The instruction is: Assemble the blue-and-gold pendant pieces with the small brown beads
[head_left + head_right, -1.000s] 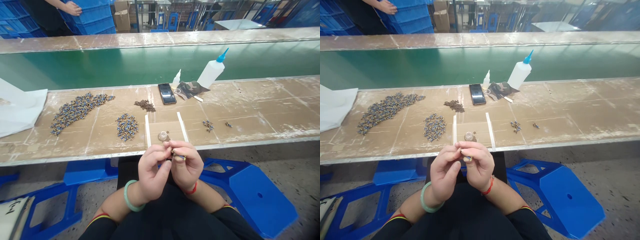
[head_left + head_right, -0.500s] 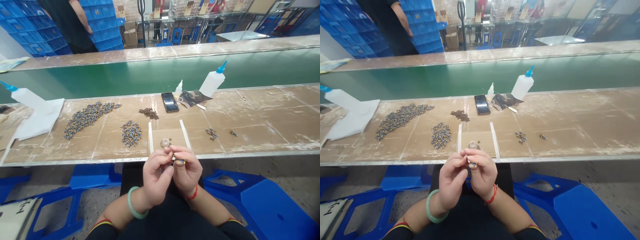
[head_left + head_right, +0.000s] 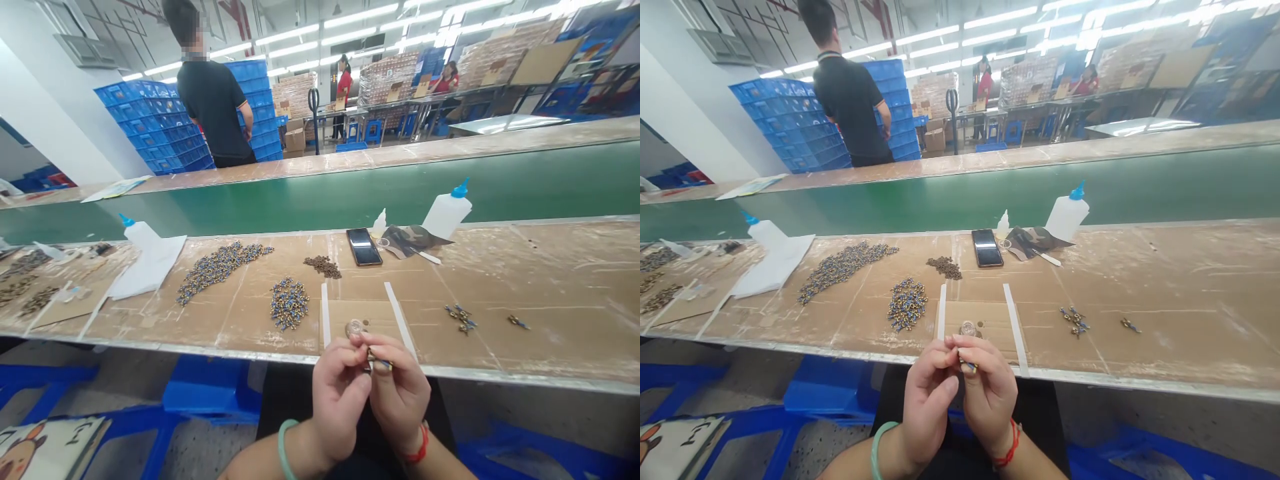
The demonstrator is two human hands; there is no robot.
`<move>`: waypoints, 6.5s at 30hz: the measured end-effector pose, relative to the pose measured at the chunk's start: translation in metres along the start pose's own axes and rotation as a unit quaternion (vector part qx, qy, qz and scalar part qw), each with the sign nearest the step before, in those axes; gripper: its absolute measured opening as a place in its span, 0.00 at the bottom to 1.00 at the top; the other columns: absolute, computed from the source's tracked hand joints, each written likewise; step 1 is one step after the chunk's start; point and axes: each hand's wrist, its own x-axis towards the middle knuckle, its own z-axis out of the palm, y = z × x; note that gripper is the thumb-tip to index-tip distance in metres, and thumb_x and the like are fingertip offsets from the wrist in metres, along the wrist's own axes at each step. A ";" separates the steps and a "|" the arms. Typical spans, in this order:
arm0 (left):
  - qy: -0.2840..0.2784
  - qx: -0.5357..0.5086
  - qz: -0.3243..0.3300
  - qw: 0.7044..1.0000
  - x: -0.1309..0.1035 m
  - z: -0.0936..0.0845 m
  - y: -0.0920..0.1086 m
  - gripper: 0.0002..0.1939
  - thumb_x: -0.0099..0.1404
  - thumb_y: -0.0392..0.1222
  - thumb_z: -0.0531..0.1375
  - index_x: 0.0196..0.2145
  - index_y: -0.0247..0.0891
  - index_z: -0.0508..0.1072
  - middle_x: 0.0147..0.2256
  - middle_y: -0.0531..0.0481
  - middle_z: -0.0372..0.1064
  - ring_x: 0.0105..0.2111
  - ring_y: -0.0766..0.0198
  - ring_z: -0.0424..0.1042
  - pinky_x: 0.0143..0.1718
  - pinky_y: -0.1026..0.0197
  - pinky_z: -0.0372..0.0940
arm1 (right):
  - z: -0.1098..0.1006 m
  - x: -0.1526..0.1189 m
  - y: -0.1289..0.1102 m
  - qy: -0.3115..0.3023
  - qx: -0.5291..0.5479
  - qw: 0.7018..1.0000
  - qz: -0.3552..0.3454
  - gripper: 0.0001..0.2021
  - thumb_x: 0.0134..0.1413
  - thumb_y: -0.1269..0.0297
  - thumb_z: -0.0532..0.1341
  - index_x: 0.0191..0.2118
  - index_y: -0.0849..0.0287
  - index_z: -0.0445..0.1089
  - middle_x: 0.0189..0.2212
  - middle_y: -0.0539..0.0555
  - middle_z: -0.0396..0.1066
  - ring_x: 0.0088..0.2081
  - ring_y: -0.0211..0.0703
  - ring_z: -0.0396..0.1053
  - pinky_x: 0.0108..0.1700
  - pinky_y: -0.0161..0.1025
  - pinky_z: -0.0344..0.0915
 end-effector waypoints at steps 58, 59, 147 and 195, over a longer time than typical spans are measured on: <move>0.030 0.005 -0.017 0.999 0.040 0.004 0.032 0.07 0.67 0.46 0.68 0.38 0.40 0.83 0.32 0.51 0.74 0.30 0.65 0.72 0.34 0.62 0.70 | 0.020 0.050 -0.028 -0.030 0.188 0.962 0.195 0.13 0.65 0.52 0.67 0.35 0.52 0.66 0.17 0.40 0.70 0.16 0.34 0.66 0.23 0.33 0.68; 0.033 0.003 -0.024 0.999 0.039 0.004 0.031 0.06 0.67 0.44 0.68 0.38 0.41 0.83 0.31 0.51 0.74 0.30 0.66 0.72 0.33 0.63 0.70 | 0.021 0.049 -0.027 -0.027 0.207 0.953 0.217 0.14 0.65 0.52 0.67 0.35 0.53 0.65 0.17 0.40 0.69 0.16 0.34 0.66 0.23 0.33 0.67; -0.114 0.134 -0.004 0.984 0.031 -0.017 0.017 0.21 0.74 0.52 0.62 0.63 0.55 0.75 0.53 0.44 0.69 0.53 0.55 0.70 0.56 0.52 0.70 | 0.014 0.050 -0.039 0.036 0.217 0.924 0.313 0.13 0.61 0.58 0.67 0.32 0.53 0.63 0.19 0.45 0.76 0.21 0.40 0.74 0.26 0.36 0.70; -0.004 0.634 -0.087 0.768 0.044 -0.174 -0.023 0.08 0.68 0.35 0.59 0.42 0.39 0.79 0.44 0.43 0.76 0.47 0.52 0.75 0.51 0.49 0.70 | -0.184 0.038 0.115 -0.166 -0.593 0.788 -0.014 0.18 0.66 0.55 0.50 0.40 0.56 0.76 0.32 0.62 0.77 0.36 0.63 0.76 0.40 0.52 0.71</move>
